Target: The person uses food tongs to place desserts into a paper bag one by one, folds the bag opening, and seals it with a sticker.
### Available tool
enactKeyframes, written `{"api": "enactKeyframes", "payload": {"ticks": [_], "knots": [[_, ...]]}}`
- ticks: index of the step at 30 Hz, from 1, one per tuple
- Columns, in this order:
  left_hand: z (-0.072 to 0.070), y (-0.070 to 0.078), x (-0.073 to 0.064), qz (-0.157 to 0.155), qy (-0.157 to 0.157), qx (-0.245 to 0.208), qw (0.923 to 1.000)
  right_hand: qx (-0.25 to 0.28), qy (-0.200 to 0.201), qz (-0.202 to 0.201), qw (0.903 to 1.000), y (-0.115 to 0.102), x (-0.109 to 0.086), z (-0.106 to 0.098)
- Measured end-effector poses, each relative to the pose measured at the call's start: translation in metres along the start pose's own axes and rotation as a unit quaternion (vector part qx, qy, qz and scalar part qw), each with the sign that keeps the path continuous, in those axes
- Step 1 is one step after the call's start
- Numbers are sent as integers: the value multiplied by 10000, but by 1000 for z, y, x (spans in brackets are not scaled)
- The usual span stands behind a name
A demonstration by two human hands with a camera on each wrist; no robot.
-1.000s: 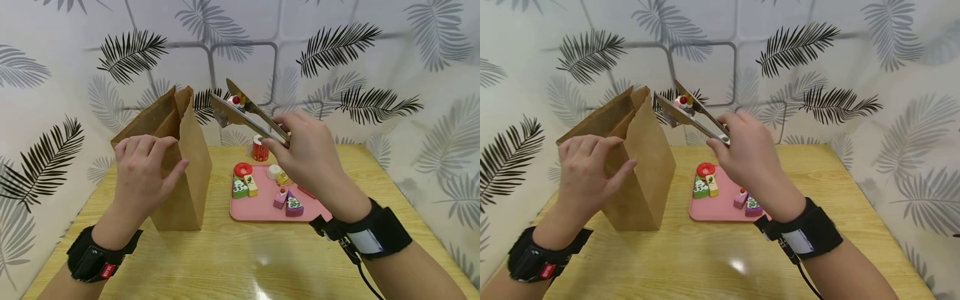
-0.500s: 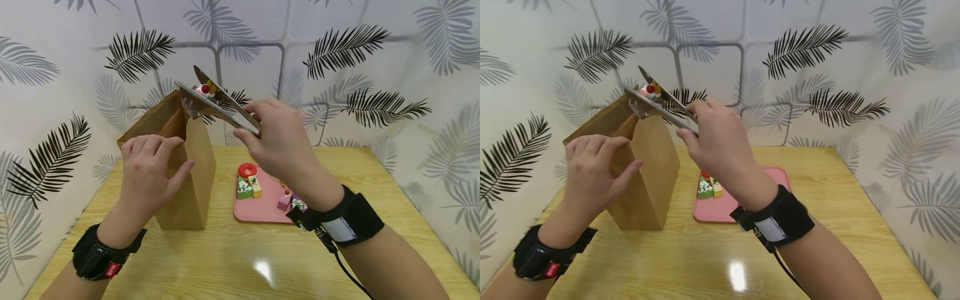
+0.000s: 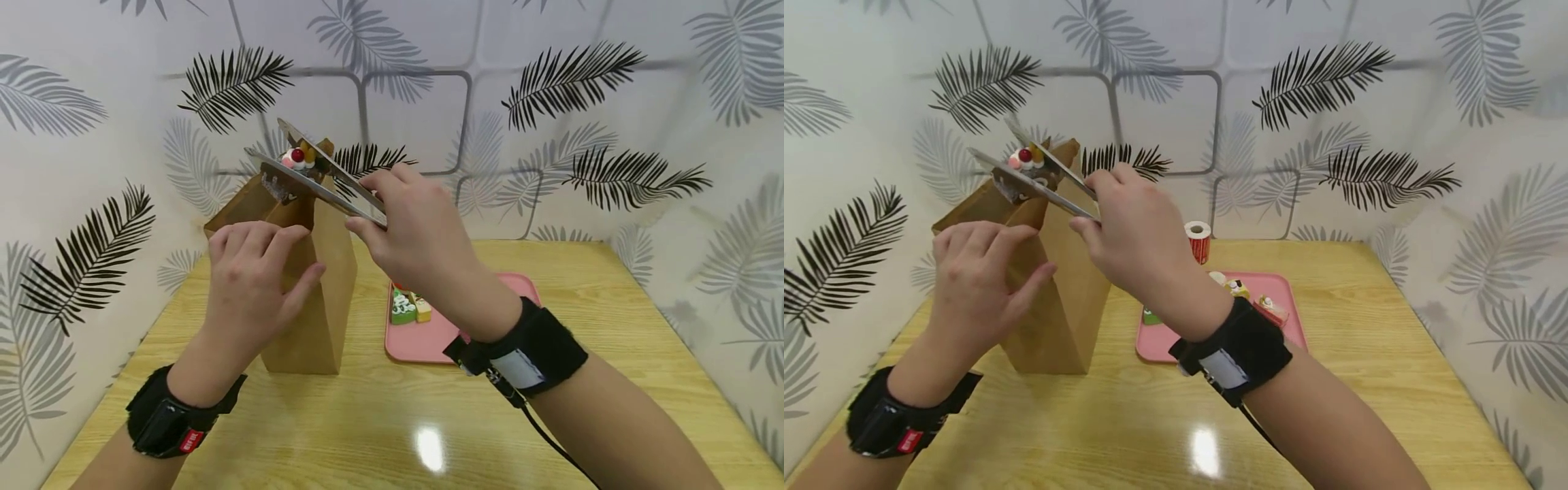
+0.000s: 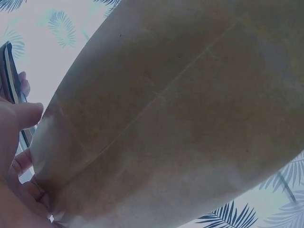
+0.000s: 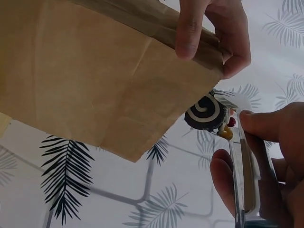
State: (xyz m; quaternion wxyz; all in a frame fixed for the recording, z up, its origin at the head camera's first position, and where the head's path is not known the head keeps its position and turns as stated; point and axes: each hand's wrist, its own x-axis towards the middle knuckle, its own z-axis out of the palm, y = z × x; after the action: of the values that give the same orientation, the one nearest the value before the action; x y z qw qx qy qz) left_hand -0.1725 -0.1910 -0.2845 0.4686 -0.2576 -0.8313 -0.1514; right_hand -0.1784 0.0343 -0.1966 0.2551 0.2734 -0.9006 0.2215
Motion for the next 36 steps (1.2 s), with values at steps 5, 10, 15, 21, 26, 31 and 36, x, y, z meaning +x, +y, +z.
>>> {"api": "enactKeyframes", "payload": {"ticks": [5,10,15,21,26,31,36], "knots": [[-2,0,-1,28,52,-33,10000,-56,7,-110,9999,-4,0,7],[-2,-1,-1,52,197,-70,9998,74,197,-216,9995,-3,-2,7],[-1,0,-2,9,245,-80,9997,231,208,-120,9994,0,-5,3],[-1,0,-2,-182,296,-49,9994,265,397,-37,9989,10,-15,-8],[-1,1,-1,-242,232,-24,9994,209,506,-4,9985,23,-24,-17],[1,2,-2,-265,266,15,9993,174,419,220,9987,38,-35,-25],[1,2,-2,-272,294,-5,9992,40,452,440,9980,55,-48,-32]]}}
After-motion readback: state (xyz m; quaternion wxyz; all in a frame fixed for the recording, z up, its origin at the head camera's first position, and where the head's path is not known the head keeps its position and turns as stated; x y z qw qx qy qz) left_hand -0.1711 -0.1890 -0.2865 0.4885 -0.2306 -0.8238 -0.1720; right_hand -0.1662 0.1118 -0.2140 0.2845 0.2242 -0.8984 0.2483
